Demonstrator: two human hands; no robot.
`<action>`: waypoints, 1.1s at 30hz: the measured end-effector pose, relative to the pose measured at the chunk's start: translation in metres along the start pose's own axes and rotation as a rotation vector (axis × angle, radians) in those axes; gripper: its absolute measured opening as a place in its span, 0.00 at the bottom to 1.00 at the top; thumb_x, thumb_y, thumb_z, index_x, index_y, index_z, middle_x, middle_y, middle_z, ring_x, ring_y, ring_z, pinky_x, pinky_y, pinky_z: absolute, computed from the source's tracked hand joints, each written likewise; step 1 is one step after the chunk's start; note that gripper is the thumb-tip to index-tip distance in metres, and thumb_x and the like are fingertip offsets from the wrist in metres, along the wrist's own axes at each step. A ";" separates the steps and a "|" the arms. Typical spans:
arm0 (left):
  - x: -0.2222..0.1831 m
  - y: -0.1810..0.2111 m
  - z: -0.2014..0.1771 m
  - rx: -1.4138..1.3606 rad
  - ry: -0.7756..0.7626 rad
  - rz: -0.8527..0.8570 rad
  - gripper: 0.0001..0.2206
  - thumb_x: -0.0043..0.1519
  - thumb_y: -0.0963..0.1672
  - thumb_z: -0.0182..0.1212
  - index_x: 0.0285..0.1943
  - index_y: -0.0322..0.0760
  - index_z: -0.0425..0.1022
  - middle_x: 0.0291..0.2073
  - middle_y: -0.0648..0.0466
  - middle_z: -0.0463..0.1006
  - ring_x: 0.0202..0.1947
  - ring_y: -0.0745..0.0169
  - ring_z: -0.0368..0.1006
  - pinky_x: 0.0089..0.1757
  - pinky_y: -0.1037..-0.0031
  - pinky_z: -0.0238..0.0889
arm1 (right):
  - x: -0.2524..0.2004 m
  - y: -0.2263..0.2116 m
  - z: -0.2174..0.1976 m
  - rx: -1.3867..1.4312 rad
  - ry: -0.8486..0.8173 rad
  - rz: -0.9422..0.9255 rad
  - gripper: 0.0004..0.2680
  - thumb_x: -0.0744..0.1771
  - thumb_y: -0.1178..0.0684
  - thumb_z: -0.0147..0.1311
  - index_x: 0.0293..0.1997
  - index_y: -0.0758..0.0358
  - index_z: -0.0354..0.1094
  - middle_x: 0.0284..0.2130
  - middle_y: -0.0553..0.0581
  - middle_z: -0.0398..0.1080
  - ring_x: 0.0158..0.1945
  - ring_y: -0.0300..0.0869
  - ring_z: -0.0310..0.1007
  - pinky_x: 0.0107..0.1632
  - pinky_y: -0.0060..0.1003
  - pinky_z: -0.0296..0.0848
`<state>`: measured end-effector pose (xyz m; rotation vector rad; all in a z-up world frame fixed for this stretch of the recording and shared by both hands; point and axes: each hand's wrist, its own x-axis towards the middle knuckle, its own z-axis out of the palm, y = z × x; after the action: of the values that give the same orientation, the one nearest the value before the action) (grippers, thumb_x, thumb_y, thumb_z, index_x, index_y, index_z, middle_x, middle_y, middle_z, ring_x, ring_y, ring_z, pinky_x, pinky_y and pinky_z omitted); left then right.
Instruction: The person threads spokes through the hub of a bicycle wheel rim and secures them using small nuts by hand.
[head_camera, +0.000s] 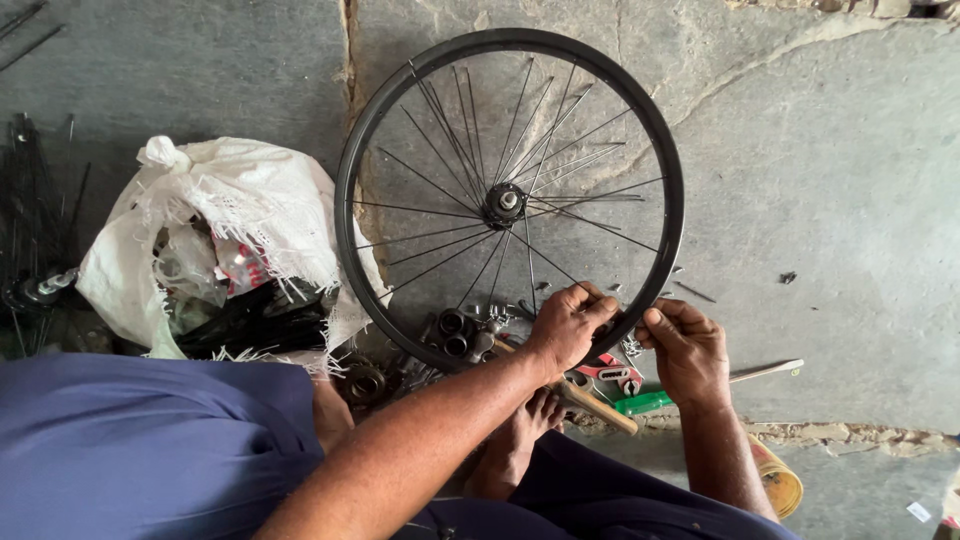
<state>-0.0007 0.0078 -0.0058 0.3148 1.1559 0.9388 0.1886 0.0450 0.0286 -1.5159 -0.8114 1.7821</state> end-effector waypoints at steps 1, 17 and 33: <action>0.000 0.000 0.001 0.010 0.016 -0.010 0.09 0.67 0.46 0.62 0.42 0.35 0.78 0.30 0.57 0.80 0.31 0.71 0.75 0.35 0.77 0.72 | 0.000 0.000 0.000 0.006 -0.003 -0.004 0.04 0.69 0.63 0.56 0.47 0.72 0.74 0.34 0.60 0.77 0.34 0.39 0.75 0.39 0.32 0.74; -0.001 0.002 -0.006 0.024 -0.045 0.003 0.10 0.67 0.46 0.62 0.39 0.34 0.79 0.30 0.54 0.81 0.32 0.68 0.76 0.37 0.75 0.72 | 0.001 0.003 0.001 -0.006 0.003 -0.001 0.05 0.69 0.63 0.56 0.48 0.72 0.74 0.34 0.59 0.77 0.34 0.39 0.74 0.39 0.31 0.74; 0.002 0.013 -0.001 -0.016 -0.005 0.077 0.19 0.71 0.54 0.51 0.45 0.33 0.72 0.32 0.53 0.82 0.33 0.68 0.76 0.38 0.74 0.72 | 0.007 -0.006 0.015 -0.033 0.024 -0.047 0.05 0.69 0.62 0.57 0.47 0.72 0.74 0.32 0.58 0.76 0.33 0.38 0.74 0.38 0.30 0.74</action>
<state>-0.0077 0.0170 0.0014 0.3509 1.1376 1.0141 0.1739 0.0536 0.0309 -1.5243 -0.8614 1.7208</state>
